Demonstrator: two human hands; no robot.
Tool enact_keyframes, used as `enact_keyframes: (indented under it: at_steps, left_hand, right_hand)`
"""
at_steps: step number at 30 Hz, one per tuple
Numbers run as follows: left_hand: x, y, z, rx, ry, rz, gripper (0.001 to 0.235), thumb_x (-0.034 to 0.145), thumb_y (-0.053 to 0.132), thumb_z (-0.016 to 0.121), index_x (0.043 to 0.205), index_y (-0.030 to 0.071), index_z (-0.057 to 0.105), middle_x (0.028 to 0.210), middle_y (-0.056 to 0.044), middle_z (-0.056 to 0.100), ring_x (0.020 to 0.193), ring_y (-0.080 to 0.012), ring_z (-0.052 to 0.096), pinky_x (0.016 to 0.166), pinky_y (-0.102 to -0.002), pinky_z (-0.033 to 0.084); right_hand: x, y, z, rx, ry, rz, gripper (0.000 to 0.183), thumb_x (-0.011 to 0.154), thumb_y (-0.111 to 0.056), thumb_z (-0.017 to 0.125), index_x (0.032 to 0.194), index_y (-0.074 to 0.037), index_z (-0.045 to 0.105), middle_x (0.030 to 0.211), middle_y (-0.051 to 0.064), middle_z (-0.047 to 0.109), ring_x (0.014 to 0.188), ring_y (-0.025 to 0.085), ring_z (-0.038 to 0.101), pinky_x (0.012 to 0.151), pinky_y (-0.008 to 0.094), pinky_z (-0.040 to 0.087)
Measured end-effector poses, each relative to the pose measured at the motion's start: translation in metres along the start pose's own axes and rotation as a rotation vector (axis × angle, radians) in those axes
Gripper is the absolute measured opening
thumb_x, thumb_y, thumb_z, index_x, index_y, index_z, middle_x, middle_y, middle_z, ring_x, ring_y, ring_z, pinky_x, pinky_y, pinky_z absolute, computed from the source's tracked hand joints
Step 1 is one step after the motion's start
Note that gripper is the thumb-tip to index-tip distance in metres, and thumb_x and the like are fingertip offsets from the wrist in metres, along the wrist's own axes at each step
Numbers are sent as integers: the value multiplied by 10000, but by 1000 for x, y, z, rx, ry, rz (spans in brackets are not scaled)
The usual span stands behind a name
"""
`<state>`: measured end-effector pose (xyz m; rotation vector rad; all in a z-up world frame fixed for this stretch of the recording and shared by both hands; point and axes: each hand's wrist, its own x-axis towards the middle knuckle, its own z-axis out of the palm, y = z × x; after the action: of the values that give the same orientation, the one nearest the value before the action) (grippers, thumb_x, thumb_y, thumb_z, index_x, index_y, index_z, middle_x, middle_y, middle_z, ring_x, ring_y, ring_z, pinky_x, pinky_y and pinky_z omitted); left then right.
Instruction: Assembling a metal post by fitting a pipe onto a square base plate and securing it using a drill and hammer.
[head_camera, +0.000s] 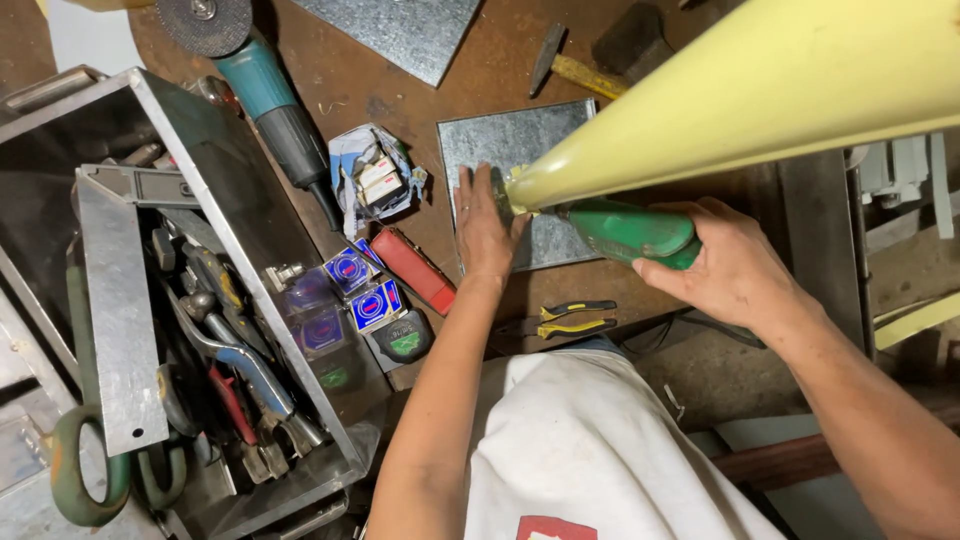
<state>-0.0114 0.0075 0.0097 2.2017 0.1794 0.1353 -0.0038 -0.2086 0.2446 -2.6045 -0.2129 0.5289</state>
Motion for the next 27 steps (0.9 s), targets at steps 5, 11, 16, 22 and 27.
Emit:
enact_keyframes:
  at_steps: [5, 11, 16, 22, 27]
  left_hand:
    - [-17, -15, 3, 11, 63, -43, 695, 739, 179, 888, 1315, 4, 542, 1565, -251, 408, 1522, -445, 257, 1230, -504, 291]
    - [-13, -15, -1, -42, -29, -19, 704, 731, 154, 885, 1338, 40, 546, 1570, -202, 436, 1533, -417, 274, 1240, -488, 282]
    - [10, -2, -9, -105, -170, 37, 825, 712, 114, 872, 1438, 80, 481, 1518, -144, 509, 1518, -372, 313, 1276, -504, 195]
    - [19, -10, 5, -169, -182, 77, 752, 726, 88, 869, 1387, 130, 514, 1425, -124, 596, 1480, -351, 387, 1278, -534, 166]
    - [19, -6, 6, -159, -172, 61, 636, 733, 85, 864, 1299, 162, 585, 1354, -67, 660, 1472, -332, 419, 1275, -531, 173]
  right_hand:
    - [9, 1, 4, -52, -74, 93, 527, 730, -313, 837, 1186, -76, 720, 1081, 160, 759, 931, 305, 744, 865, 404, 571]
    - [14, 3, -1, -128, -66, 41, 558, 724, -324, 831, 1206, -70, 708, 1094, 176, 748, 967, 339, 720, 875, 423, 562]
    - [22, -4, -4, -186, -52, -97, 562, 726, -340, 823, 1190, -53, 691, 1100, 202, 729, 978, 387, 688, 864, 449, 547]
    - [26, -6, 1, -220, -271, 210, 494, 778, -440, 755, 1158, -126, 723, 1034, 149, 771, 949, 319, 737, 928, 402, 576]
    - [26, 4, 4, -294, -195, 51, 585, 777, -473, 779, 1236, -120, 697, 1123, 184, 728, 1009, 356, 690, 936, 440, 535]
